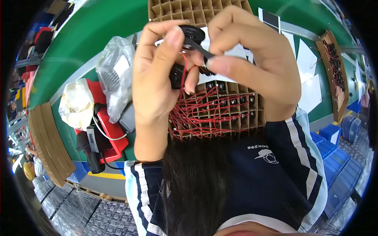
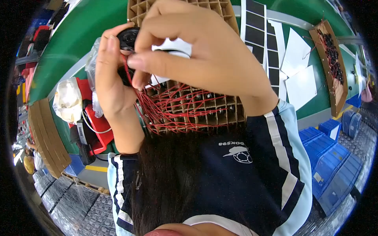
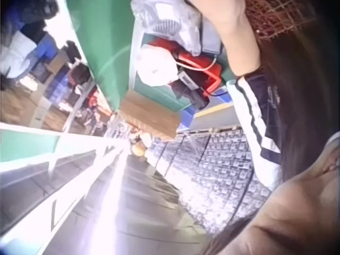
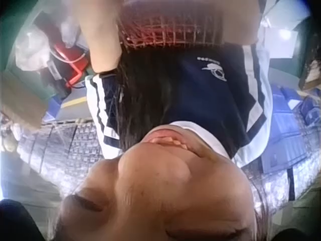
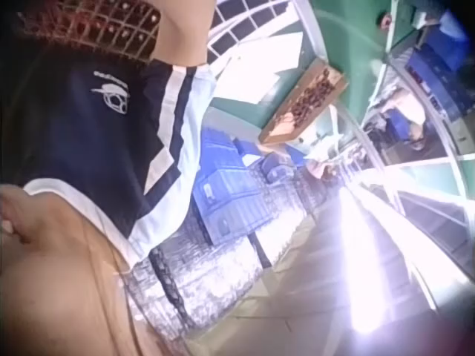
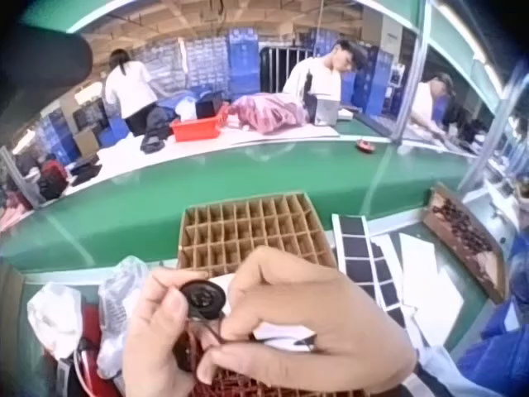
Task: Assembling small electronic components with wires and applying adhesive labels at a factory workbench.
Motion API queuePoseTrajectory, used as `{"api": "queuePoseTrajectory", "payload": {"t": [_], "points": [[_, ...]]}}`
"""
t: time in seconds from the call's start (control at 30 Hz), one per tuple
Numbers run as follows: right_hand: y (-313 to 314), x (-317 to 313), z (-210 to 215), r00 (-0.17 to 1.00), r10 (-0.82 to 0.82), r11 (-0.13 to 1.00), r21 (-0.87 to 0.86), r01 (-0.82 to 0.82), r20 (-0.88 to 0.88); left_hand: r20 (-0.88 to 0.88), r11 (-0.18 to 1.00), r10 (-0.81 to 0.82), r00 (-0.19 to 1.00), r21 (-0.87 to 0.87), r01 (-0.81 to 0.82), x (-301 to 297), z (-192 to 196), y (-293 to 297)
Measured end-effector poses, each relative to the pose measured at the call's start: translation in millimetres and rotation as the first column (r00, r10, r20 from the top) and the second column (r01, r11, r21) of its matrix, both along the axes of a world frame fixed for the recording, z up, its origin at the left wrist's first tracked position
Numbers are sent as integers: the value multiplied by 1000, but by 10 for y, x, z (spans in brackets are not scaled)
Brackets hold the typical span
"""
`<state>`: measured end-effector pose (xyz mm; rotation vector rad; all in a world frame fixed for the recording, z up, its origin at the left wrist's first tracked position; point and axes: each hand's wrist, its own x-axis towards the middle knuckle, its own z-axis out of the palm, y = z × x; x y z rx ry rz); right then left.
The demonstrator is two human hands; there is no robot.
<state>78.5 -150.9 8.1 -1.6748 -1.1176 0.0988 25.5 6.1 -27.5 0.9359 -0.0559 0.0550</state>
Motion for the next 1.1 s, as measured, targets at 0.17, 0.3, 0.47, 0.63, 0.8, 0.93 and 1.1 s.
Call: {"api": "queuePoseTrajectory", "payload": {"t": [0.17, 0.3, 0.47, 0.63, 0.8, 0.93, 1.1], "points": [[-29, 69, -153, 1000, 9, 995, 101, -6, -29, -63, 962, 197, 978, 206, -180, -63, 145, -129], [62, 247, -225, 959, 103, 916, 350, -196, 265, -71, 989, 108, 992, 112, -100, -34, 143, -118], [62, 228, -168, 979, 93, 948, 284, -143, 184, -143, 997, 76, 987, 8, -76, -74, 140, -111], [10, 151, -101, 996, 61, 980, 184, -72, 66, -157, 988, 141, 978, 88, -128, -74, 154, -114], [-95, 98, 5, 999, 4, 998, 71, -1, -42, 37, 998, -2, 999, 58, 0, -20, 82, -49], [-116, 48, 43, 990, -34, 999, -12, 33, -133, -13, 986, -126, 992, -114, 123, -67, 74, -6], [-164, 71, 107, 979, -135, 983, -147, 113, -152, -70, 932, -223, 972, -306, 192, -70, 60, -86]]}}
